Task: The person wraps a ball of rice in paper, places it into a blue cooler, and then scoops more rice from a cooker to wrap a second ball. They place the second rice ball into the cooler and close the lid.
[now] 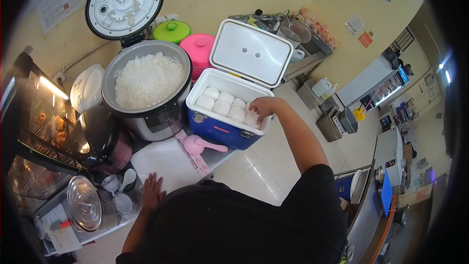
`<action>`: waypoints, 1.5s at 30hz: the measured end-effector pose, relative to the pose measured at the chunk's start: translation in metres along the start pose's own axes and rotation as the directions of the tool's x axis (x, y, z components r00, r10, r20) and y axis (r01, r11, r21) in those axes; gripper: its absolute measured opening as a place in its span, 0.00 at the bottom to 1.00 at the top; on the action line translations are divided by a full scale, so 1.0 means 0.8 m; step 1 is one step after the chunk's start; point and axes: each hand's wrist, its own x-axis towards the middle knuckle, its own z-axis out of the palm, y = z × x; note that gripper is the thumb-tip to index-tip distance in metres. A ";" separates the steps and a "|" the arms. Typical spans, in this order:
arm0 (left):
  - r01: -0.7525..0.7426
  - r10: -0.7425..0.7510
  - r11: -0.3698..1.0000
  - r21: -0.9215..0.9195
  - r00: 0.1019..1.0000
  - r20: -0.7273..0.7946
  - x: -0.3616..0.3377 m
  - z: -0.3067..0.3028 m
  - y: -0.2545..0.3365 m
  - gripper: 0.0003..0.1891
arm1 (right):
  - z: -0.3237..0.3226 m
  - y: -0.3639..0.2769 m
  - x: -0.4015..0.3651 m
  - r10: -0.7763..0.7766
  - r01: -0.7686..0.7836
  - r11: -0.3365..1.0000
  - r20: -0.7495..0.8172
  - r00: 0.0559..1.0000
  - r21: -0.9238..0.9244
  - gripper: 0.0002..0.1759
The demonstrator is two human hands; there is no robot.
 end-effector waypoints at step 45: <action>0.088 -0.089 0.995 0.038 0.995 0.042 -0.005 -0.023 0.008 0.32 | -0.207 -0.417 0.421 -0.275 0.182 0.959 -0.570 0.774 -0.215 0.26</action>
